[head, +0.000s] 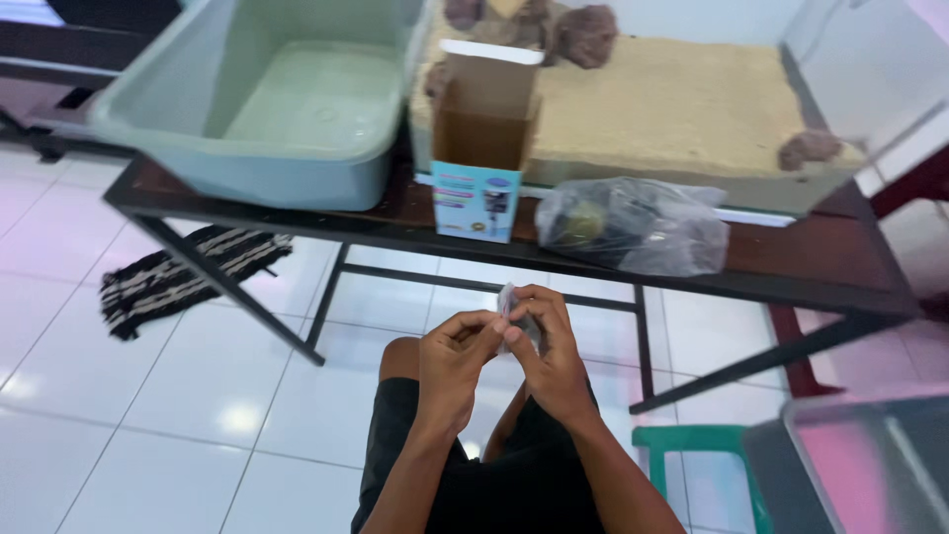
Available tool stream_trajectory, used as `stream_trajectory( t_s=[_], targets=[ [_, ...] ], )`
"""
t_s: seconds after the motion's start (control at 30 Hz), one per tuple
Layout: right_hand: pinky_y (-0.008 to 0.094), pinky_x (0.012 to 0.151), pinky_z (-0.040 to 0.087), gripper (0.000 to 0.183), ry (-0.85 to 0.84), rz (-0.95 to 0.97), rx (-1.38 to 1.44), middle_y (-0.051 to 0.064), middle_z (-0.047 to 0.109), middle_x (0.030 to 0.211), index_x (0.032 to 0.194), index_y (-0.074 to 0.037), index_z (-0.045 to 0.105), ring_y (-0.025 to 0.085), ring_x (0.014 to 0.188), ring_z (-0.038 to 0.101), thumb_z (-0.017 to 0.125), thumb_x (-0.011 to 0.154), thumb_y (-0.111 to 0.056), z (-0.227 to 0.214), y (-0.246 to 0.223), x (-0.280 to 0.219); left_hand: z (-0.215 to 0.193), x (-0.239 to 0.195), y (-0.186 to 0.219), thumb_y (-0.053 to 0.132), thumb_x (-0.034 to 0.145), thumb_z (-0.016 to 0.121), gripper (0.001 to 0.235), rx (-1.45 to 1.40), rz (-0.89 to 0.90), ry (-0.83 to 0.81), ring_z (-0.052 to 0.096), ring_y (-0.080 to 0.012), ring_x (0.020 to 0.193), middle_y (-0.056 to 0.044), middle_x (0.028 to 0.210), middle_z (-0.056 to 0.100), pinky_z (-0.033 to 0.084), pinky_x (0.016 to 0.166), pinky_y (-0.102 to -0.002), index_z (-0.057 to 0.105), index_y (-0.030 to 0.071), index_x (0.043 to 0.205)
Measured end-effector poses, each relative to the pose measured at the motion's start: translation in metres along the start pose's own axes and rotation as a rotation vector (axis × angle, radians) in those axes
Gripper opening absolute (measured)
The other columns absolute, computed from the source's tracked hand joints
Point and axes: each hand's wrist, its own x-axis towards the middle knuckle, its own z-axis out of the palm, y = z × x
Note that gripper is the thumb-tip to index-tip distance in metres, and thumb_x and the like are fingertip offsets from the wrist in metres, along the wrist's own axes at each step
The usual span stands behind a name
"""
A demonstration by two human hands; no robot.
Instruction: The person unpacks a new aquarium filter from its box and plastic packaging, then assembles the filter by attaching the mounting bracket and inserting the sponge filter media. The person works on a table next to an aquarium.
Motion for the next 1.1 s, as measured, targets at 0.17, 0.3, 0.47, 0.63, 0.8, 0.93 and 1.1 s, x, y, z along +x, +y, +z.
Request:
stream_trajectory(
  t_s=[0.17, 0.3, 0.47, 0.63, 0.8, 0.93, 1.1],
  targets=[
    [0.047, 0.107, 0.047, 0.024, -0.164, 0.107, 0.058, 0.016, 0.063, 0.123, 0.102, -0.002, 0.063, 0.032, 0.122, 0.065, 0.068, 0.100, -0.025, 0.030, -0.007, 0.010, -0.032, -0.010, 0.019, 0.002, 0.084, 0.083, 0.016, 0.138, 0.120, 0.072, 0.070, -0.0135, 0.079, -0.016, 0.078, 0.074, 0.066, 0.076, -0.034, 0.079, -0.007, 0.096],
    [0.039, 0.100, 0.054, 0.015, -0.223, 0.185, 0.077, 0.009, 0.071, 0.116, 0.097, -0.004, 0.066, 0.019, 0.110, 0.069, 0.075, 0.094, -0.015, 0.054, -0.004, 0.015, -0.056, -0.013, 0.027, 0.001, 0.082, 0.086, 0.008, 0.217, 0.175, 0.100, 0.073, -0.0126, 0.079, -0.015, 0.077, 0.079, 0.067, 0.074, -0.033, 0.082, -0.001, 0.089],
    [0.040, 0.086, 0.059, 0.012, -0.268, 0.230, 0.261, 0.015, 0.072, 0.114, 0.087, -0.004, 0.062, 0.020, 0.093, 0.072, 0.069, 0.095, -0.009, 0.078, -0.003, 0.020, -0.091, -0.007, 0.013, -0.005, 0.080, 0.084, 0.011, 0.166, 0.236, 0.091, 0.074, -0.0152, 0.082, -0.016, 0.081, 0.078, 0.066, 0.071, -0.032, 0.080, -0.005, 0.090],
    [0.040, 0.083, 0.058, 0.014, -0.280, 0.226, 0.298, 0.017, 0.073, 0.117, 0.088, -0.003, 0.063, 0.022, 0.097, 0.072, 0.068, 0.097, -0.013, 0.094, 0.019, 0.019, -0.112, -0.008, 0.016, -0.002, 0.083, 0.082, 0.013, 0.090, 0.176, 0.091, 0.070, -0.0150, 0.077, -0.016, 0.078, 0.076, 0.066, 0.073, -0.033, 0.080, -0.008, 0.095],
    [0.034, 0.055, 0.052, 0.009, -0.218, 0.257, 0.016, 0.016, 0.070, 0.085, 0.090, -0.003, 0.055, 0.020, 0.063, 0.067, 0.058, 0.097, -0.008, 0.103, 0.003, 0.021, -0.116, -0.010, 0.013, -0.001, 0.090, 0.071, 0.005, 0.235, 0.275, 0.281, 0.072, -0.0158, 0.064, -0.018, 0.074, 0.073, 0.062, 0.059, -0.033, 0.075, -0.002, 0.092],
    [0.031, 0.048, 0.048, 0.008, -0.212, 0.311, -0.022, 0.015, 0.068, 0.073, 0.092, -0.003, 0.053, 0.018, 0.054, 0.064, 0.057, 0.097, -0.008, 0.104, -0.015, 0.023, -0.122, -0.004, 0.010, -0.005, 0.084, 0.071, 0.005, 0.318, 0.436, 0.345, 0.065, -0.0119, 0.048, -0.013, 0.066, 0.069, 0.055, 0.049, -0.026, 0.071, -0.001, 0.087],
    [0.037, 0.057, 0.061, 0.005, -0.188, 0.390, 0.117, 0.019, 0.071, 0.081, 0.096, -0.002, 0.051, 0.022, 0.062, 0.072, 0.053, 0.099, -0.005, 0.094, 0.018, 0.017, -0.118, -0.008, 0.012, 0.049, 0.104, 0.049, 0.051, 0.500, 0.544, 0.093, 0.044, -0.0324, 0.127, -0.018, 0.127, 0.048, 0.038, 0.106, -0.054, 0.048, 0.008, 0.135]
  ],
)
